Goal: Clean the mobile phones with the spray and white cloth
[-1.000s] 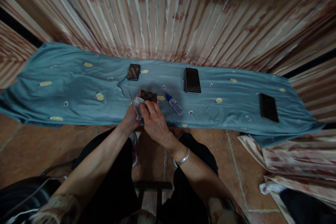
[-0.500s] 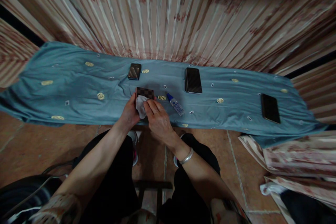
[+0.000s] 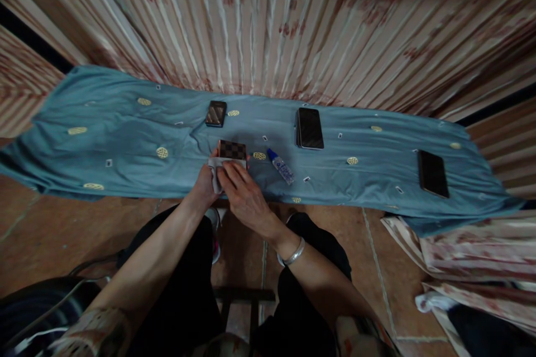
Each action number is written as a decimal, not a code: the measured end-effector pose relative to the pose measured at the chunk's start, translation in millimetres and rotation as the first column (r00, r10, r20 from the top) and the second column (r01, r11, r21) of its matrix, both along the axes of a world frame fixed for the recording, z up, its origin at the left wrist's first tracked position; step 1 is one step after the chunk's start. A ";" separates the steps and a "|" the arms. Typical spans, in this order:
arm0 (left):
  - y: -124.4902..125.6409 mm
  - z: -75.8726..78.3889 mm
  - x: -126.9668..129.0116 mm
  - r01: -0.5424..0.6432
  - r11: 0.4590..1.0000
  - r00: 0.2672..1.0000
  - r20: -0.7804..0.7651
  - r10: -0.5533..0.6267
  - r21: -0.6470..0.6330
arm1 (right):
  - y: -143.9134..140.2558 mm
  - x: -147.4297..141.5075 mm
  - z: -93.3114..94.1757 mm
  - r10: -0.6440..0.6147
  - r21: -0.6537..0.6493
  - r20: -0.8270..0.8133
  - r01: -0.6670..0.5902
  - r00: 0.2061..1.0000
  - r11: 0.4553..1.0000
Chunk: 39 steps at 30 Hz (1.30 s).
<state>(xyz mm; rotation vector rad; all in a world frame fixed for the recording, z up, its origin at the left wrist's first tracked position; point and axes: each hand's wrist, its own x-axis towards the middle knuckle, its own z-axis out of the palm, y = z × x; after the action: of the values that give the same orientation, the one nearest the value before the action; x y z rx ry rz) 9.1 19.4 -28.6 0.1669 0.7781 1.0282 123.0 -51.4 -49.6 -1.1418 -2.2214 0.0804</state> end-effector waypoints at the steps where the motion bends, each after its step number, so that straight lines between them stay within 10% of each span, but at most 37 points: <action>1: -0.3 3.7 -1.6 0.009 1.000 1.000 0.009 -0.009 -0.022 | -0.5 0.9 -0.4 0.007 0.008 0.002 -0.007 1.000 1.000; 12: -11.1 23.0 10.2 -0.214 0.974 0.977 -0.027 0.213 -0.077 | 5.0 5.0 1.6 -0.092 -0.003 0.069 0.093 0.993 0.996; 39: -24.4 15.1 25.9 -0.131 0.990 0.988 -0.071 0.134 0.052 | 25.5 20.8 10.5 -0.171 0.072 0.104 0.164 0.980 0.984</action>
<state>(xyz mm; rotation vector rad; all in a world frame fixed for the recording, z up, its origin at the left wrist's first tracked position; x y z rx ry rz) 35.0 -5.0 -13.6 0.1968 0.8413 1.1723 143.8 -25.9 -39.1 -1.3215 -2.1959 -0.1255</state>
